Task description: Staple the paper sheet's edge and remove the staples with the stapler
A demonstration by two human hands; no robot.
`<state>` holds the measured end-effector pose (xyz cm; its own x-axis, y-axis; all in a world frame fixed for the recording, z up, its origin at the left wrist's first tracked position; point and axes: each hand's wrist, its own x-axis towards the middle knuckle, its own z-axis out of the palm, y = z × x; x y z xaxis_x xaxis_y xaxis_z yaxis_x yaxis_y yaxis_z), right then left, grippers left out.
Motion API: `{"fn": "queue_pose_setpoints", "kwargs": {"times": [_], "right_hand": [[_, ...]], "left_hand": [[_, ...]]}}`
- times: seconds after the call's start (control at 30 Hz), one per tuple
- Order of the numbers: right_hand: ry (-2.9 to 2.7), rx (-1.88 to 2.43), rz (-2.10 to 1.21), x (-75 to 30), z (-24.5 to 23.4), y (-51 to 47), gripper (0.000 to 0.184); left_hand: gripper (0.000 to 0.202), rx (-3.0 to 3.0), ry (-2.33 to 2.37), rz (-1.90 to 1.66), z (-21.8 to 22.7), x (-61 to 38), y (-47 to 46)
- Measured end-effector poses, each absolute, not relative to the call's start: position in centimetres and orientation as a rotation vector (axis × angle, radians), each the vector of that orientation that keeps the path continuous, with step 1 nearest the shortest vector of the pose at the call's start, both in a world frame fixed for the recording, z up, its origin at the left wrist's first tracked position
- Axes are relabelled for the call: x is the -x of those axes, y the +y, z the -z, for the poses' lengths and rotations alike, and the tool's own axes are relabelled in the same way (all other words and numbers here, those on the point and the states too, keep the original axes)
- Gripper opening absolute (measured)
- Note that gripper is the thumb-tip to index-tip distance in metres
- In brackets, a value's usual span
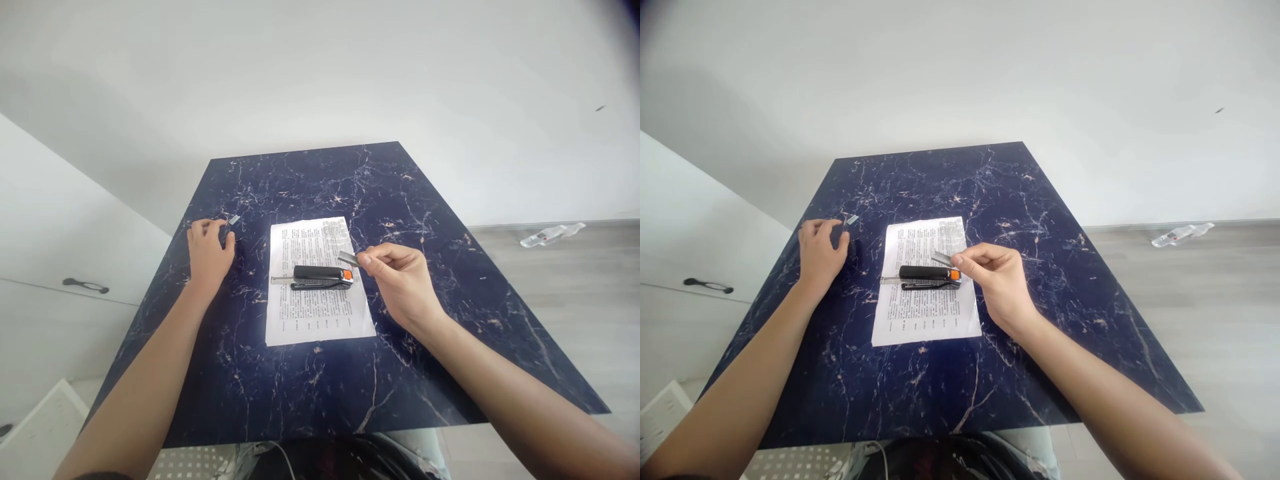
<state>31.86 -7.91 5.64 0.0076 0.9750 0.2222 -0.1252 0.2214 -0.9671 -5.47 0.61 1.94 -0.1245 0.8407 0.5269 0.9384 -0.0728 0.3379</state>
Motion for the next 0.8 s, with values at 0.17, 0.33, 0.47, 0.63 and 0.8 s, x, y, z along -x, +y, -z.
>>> {"fn": "queue_pose_setpoints", "kwargs": {"times": [0.17,0.33,0.47,0.63,0.8], "right_hand": [[-1.236,0.991,-1.054,-33.3,-5.1,-6.5,0.011],[-1.195,1.318,-0.923,-37.7,-4.0,-3.0,0.024],[-1.144,1.495,-0.886,-41.0,-2.2,-0.2,0.034],[-1.182,1.501,-0.899,-42.0,-0.6,1.8,0.032],[-1.257,1.573,-0.750,-41.6,-0.1,1.7,0.024]], "left_hand": [[0.051,2.083,-2.170,0.786,-0.3,6.1,1.4],[0.044,2.080,-2.187,0.632,-0.2,6.4,1.6],[0.042,2.080,-2.136,0.649,-0.3,6.4,1.7],[0.050,2.200,-2.132,0.565,0.0,6.0,1.9],[0.038,2.203,-2.026,0.651,-0.4,6.0,1.7]]}}
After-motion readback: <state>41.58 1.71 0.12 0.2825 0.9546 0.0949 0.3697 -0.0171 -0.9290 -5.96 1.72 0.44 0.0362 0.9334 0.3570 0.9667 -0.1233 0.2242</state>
